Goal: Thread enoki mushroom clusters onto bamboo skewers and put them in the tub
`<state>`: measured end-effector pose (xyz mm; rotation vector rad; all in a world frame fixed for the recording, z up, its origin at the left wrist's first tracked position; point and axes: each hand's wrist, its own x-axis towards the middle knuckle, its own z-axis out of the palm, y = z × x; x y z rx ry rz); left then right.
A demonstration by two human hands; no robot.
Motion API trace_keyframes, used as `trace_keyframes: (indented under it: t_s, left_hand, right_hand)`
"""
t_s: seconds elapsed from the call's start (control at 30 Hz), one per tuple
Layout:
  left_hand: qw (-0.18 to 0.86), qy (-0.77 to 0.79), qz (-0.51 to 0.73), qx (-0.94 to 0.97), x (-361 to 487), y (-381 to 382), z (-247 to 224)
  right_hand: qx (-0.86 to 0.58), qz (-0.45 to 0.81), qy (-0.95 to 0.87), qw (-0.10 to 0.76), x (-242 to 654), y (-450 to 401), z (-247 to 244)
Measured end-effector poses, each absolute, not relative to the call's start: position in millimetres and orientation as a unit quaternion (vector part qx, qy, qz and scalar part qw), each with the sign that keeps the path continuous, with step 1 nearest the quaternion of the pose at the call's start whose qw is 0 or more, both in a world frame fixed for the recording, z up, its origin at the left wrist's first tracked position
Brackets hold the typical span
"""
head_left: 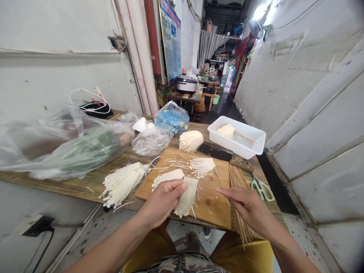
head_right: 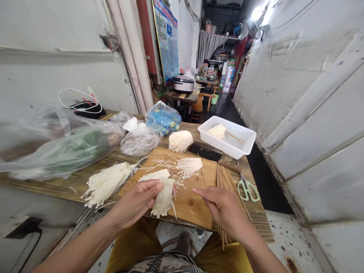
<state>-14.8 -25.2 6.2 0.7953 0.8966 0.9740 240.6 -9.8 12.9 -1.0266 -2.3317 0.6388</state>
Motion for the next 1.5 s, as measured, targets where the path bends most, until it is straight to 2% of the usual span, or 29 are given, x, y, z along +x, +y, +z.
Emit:
trace_keyframes:
  t_s: [0.37,0.67,0.8,0.9,0.97,1.03,1.1,1.13,1.3,1.5]
  left_hand:
    - [0.72,0.417,0.419,0.364,-7,-28,7]
    - [0.741,0.375,0.427,0.358,13,-28,-6]
    - [0.713,0.368,0.45,0.391,15,-29,-12]
    - [0.627,0.412,0.494,0.439,1,-30,-21]
    - [0.525,0.484,0.514,0.474,-22,-31,-31]
    - [0.376,0.59,0.51,0.501,-57,-32,-44]
    - [0.174,0.718,0.462,0.491,-101,-34,-57]
    - [0.131,0.747,0.45,0.472,-123,-34,-62]
    - [0.063,0.821,0.378,0.424,-205,-38,-79]
    - [0.053,0.839,0.302,0.449,-221,-24,-90]
  right_hand:
    - [-0.358,0.273,-0.85,0.274,226,-10,11]
    - [-0.431,0.283,-0.807,0.288,202,-16,5]
    - [-0.432,0.274,-0.795,0.325,202,-19,-1]
    - [-0.441,0.273,-0.774,0.364,210,-20,-9]
    - [-0.475,0.259,-0.75,0.38,221,-22,-15]
    - [-0.517,0.247,-0.728,0.376,234,-24,-23]
    - [-0.552,0.242,-0.709,0.366,248,-25,-30]
    - [-0.563,0.242,-0.703,0.36,254,-25,-34]
    - [-0.593,0.231,-0.689,0.348,270,-23,-46]
    - [-0.601,0.257,-0.67,0.351,265,-24,-46]
